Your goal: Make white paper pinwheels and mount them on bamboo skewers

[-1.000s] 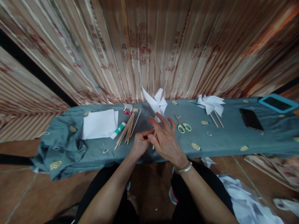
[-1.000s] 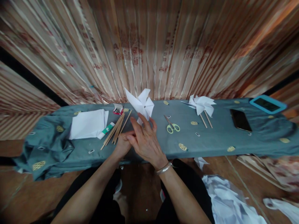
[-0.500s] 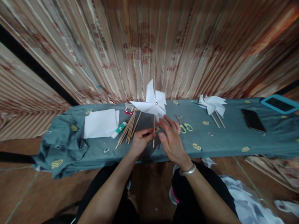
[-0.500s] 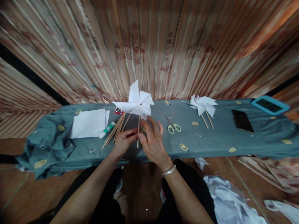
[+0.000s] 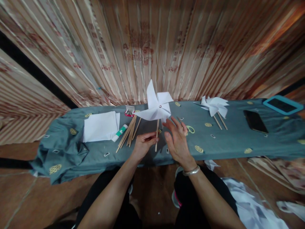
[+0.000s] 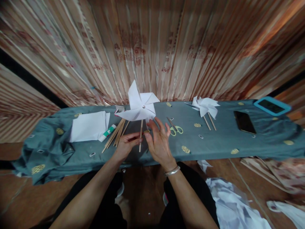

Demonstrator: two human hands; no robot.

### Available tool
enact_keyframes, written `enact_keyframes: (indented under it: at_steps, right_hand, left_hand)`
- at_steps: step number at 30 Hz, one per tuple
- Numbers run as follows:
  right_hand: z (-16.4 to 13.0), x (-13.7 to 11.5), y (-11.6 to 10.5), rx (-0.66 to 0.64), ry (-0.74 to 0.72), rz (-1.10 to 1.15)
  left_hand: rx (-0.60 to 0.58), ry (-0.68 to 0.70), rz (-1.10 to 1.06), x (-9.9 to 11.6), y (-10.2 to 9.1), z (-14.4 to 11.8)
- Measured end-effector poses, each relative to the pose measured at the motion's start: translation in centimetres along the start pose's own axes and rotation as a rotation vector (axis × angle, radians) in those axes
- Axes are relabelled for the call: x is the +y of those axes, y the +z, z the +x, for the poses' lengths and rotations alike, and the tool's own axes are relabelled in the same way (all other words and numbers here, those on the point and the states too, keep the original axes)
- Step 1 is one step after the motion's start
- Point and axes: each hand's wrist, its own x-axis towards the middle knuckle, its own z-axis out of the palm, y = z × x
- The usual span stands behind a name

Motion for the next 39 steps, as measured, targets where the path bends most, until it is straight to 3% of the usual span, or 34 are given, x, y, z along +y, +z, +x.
enact_keyframes:
  at_steps: [17,29,39]
  right_hand:
    - [-0.2,-0.4,0.5,0.016,-0.021,-0.033]
    - [0.1,1.6,0.4,0.122,0.038,-0.088]
    - [0.4,3.3,-0.2,0.187,0.112,-0.135]
  left_hand:
    - [-0.008,-0.002,-0.011,-0.1,0.3,0.0]
    - [0.009,-0.034,-0.014,-0.5,0.5,-0.3]
    - [-0.052,-0.106,0.003,-0.9,1.3,-0.7]
